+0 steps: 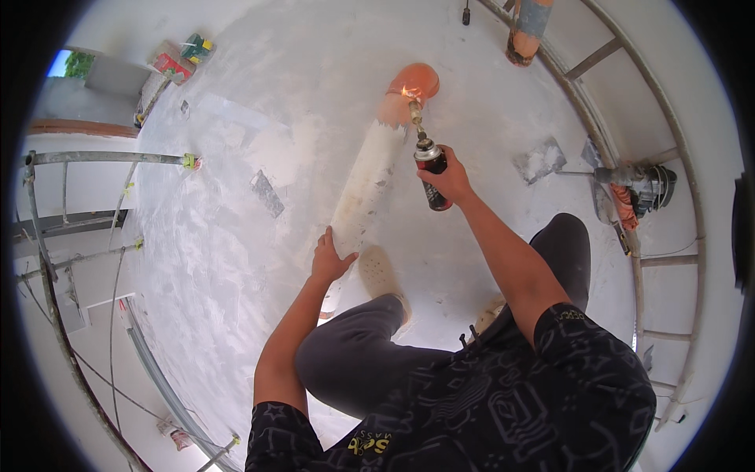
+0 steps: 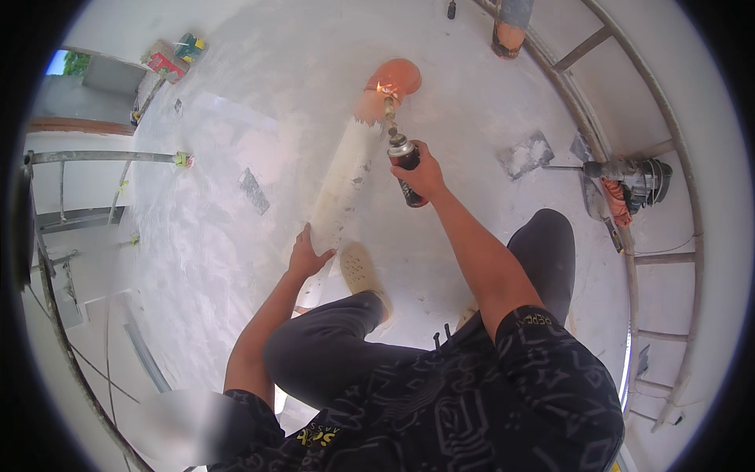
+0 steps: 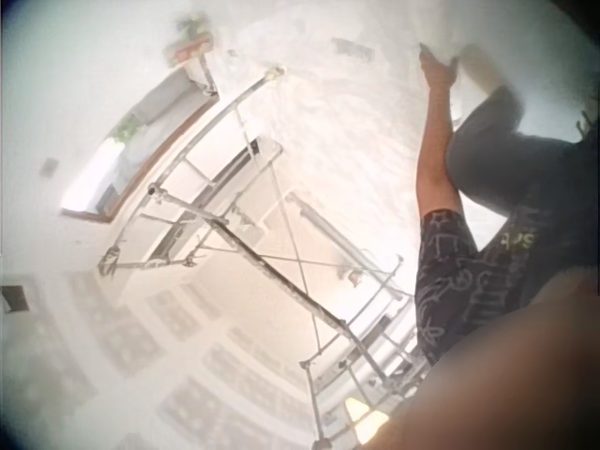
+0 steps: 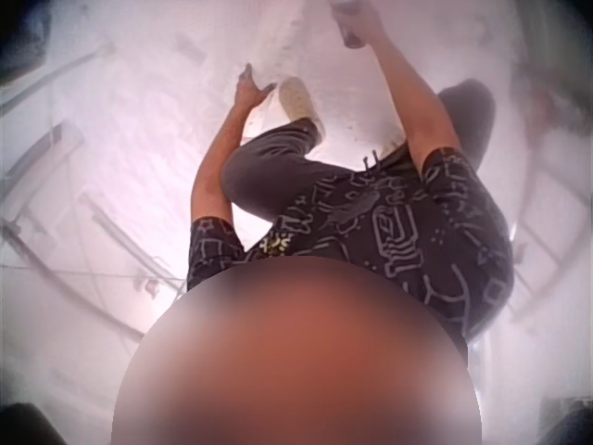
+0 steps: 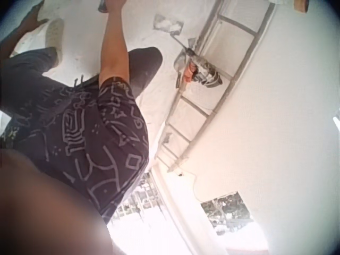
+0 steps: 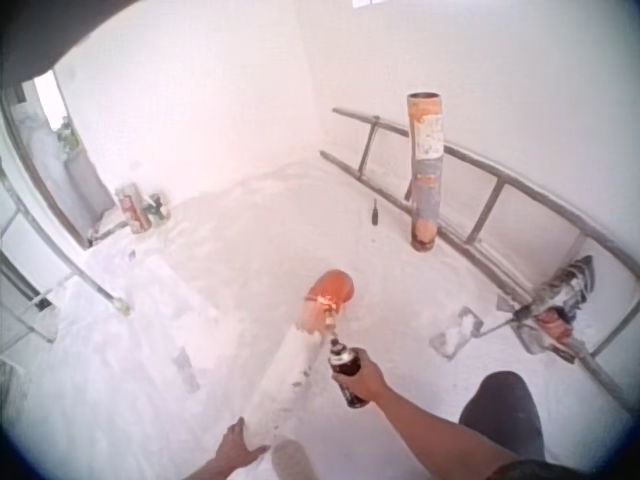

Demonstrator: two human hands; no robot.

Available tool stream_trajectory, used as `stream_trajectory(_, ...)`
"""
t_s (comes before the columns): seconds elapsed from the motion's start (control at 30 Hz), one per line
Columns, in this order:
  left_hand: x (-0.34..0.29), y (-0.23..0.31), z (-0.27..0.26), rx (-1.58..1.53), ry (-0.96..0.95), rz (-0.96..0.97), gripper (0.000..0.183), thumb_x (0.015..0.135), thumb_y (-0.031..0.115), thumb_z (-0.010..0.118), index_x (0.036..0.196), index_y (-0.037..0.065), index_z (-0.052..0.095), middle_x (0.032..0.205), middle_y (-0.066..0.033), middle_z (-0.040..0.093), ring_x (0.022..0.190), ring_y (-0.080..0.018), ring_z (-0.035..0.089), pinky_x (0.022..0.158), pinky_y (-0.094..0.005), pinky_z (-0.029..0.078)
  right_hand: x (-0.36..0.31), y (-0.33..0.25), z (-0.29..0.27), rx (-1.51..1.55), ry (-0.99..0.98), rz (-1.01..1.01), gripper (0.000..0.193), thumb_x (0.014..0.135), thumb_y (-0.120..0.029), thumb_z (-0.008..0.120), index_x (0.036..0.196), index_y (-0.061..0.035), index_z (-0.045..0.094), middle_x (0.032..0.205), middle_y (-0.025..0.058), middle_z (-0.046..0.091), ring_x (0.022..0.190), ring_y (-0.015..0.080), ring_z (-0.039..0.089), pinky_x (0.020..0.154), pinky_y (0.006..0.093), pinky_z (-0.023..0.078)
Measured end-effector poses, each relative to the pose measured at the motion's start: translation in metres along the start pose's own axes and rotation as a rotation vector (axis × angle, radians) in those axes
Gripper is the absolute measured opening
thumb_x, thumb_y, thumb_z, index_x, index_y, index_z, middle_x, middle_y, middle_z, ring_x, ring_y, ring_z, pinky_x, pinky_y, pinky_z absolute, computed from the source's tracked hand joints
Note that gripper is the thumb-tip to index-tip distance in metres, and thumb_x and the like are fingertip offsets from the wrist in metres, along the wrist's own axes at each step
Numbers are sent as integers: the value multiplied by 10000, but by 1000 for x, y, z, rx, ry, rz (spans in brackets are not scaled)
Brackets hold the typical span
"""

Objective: The person uses a handheld blowtorch to heat the joint of an orange PVC elbow fitting attached to a white pipe. The person holds the torch steadily and moves the flame around the circumference of the joint.

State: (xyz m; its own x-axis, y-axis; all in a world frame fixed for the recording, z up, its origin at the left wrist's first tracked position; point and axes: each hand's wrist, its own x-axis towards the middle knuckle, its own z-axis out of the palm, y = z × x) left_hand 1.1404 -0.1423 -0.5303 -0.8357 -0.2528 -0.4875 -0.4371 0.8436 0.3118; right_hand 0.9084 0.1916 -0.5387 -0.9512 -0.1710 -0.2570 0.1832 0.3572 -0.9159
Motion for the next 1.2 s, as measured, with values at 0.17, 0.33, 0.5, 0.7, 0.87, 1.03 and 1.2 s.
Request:
stream_trajectory(0.17, 4, 23, -33, 62, -136, -37, 1170, 858, 573, 848, 1668, -49, 275, 1583, -361, 462, 1431, -482, 536, 1178, -520, 470, 6, -7, -1, 14, 7, 34, 884, 774, -377, 917, 1491, -68, 503, 1274, 200, 732, 1146, 344, 737, 989, 448, 584)
stream_trajectory(0.33, -25, 126, -153, 88, -383, -13, 873, 972, 593, 741, 1590, 24, 504, 1507, -269, 615, 1397, -416, 604, 1159, -476, 492, 23, -7, -11, 99, -25, -3, 850, 793, -297, 939, 1486, -50, 514, 1277, 163, 724, 1127, 271, 730, 977, 410, 596)
stream_trajectory(0.5, -109, 275, -226, 171, -93, 320, 678, 1039, 468, 703, 1554, 58, 537, 1487, -207, 638, 1329, -386, 642, 1110, -453, 519, 34, -5, -17, 184, -33, -17, 866, 778, -317, 942, 1479, -35, 519, 1263, 173, 729, 1108, 276, 736, 958, 410, 599)
stream_trajectory(0.7, -137, 388, -199, 146, -272, 738, 578, 1027, 377, 714, 1488, 57, 575, 1332, -172, 686, 1239, -376, 662, 1062, -472, 528, 30, -2, -16, 206, -40, 2, 900, 762, -379, 933, 1472, -17, 515, 1267, 210, 733, 1137, 319, 740, 975, 425, 591)
stream_trajectory(0.87, -127, 391, -151, 362, -318, 738, 494, 1016, 379, 728, 1361, 41, 623, 1224, -158, 700, 1175, -351, 683, 1005, -477, 546, 38, -2, -11, 120, -2, -32, 863, 777, -376, 938, 1452, -23, 531, 1247, 192, 735, 1118, 303, 736, 975, 421, 588)
stream_trajectory(1.03, -136, 366, -142, 294, -458, 716, 444, 999, 352, 745, 1280, 23, 644, 1116, -158, 707, 1100, -336, 697, 945, -456, 545, 37, -12, -2, 128, 25, -15, 867, 776, -394, 936, 1442, -14, 532, 1236, 190, 744, 1113, 316, 744, 970, 428, 590)
stream_trajectory(1.2, -138, 359, -147, 332, -277, 689, 393, 988, 316, 756, 1224, 17, 660, 1108, -166, 711, 1078, -330, 698, 930, -440, 531, 40, -23, -4, 91, 23, -57, 850, 778, -387, 939, 1425, -1, 545, 1229, 190, 744, 1098, 305, 746, 965, 422, 591)
